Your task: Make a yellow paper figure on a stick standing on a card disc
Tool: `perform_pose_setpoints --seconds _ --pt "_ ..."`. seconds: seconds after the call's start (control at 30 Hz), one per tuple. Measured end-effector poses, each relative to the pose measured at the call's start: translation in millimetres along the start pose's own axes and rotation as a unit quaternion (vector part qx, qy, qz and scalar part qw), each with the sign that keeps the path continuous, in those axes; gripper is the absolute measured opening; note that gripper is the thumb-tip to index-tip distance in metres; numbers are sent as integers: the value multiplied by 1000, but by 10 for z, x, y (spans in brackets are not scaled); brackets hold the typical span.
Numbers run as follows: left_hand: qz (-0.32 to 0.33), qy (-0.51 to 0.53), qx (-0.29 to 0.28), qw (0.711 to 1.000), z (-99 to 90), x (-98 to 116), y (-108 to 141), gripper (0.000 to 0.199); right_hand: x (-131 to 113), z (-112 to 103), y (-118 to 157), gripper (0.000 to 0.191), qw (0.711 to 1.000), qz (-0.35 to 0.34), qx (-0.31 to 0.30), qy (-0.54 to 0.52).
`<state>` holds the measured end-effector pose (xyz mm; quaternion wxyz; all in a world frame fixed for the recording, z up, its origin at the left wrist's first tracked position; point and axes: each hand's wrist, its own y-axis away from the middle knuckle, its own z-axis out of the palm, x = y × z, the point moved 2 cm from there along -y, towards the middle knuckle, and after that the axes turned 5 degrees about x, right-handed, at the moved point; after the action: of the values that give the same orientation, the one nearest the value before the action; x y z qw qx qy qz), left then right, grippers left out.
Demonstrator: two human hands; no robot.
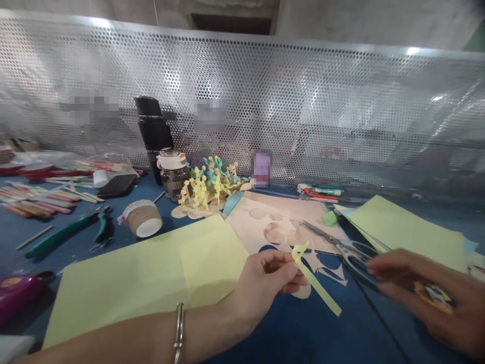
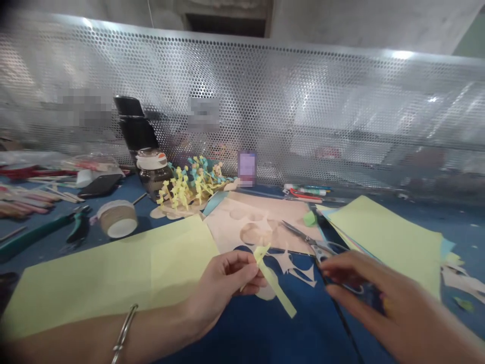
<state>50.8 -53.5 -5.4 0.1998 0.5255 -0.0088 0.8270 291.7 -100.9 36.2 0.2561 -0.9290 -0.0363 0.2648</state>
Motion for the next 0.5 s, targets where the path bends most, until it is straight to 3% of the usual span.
perform_pose_setpoints --seconds 0.07,0.2,0.37,0.5 --pt "10 1 -6 1000 -1 15 6 22 -243 195 -93 23 995 21 -74 -68" --pt "10 -4 14 1000 -3 45 -2 22 -571 559 -172 23 959 86 -112 -246" --pt "11 -19 3 1000 12 38 -20 21 -604 806 -93 25 878 200 -165 -403" --pt "12 -43 -12 999 20 8 -19 19 -611 823 -48 25 880 191 -166 -402"
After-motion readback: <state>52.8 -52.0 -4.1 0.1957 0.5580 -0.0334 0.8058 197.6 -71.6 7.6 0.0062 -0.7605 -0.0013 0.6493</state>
